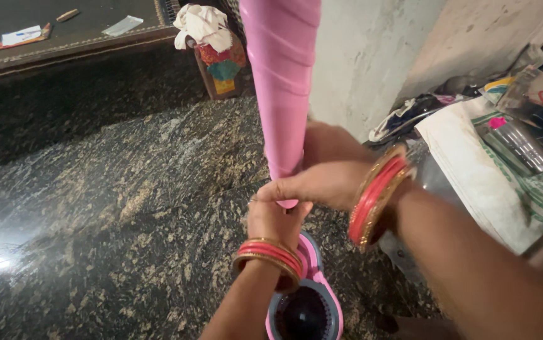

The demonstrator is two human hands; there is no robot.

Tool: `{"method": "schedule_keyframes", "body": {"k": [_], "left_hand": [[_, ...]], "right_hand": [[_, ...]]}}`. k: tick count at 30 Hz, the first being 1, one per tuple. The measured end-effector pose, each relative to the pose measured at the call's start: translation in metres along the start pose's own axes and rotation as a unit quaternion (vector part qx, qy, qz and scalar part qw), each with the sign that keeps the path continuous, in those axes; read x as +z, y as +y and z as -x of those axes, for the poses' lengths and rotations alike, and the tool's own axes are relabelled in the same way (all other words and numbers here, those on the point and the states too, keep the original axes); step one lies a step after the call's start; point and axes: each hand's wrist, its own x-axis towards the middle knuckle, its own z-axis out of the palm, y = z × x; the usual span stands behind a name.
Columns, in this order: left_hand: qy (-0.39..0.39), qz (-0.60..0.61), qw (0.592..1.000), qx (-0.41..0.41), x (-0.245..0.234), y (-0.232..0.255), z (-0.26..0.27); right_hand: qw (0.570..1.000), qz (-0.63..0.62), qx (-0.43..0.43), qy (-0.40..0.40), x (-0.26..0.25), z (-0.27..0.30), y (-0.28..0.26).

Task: The person assembles a mop by attaching a pink handle to a mop head. They insert the handle into the mop head base and twist it to secure the connection. The person then holds the assembled mop upright.

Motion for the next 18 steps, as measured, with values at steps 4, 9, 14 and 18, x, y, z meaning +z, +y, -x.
{"method": "schedule_keyframes", "body": {"k": [4, 9, 14, 18], "left_hand": [[-0.053, 0.015, 0.998, -0.015, 0.013, -0.016, -0.013], [-0.046, -0.04, 0.997, -0.044, 0.016, -0.015, -0.014], [-0.027, -0.005, 1.0, 0.0, -0.001, 0.014, 0.005], [-0.053, 0.02, 0.998, 0.002, -0.016, 0.029, 0.013]], "right_hand": [[0.993, -0.078, -0.001, 0.093, 0.017, 0.005, 0.002], [0.987, -0.138, 0.002, 0.084, 0.019, 0.008, 0.002], [0.99, -0.125, -0.043, 0.045, -0.004, 0.012, 0.002], [0.977, -0.186, -0.102, -0.012, -0.01, 0.011, 0.005]]}}
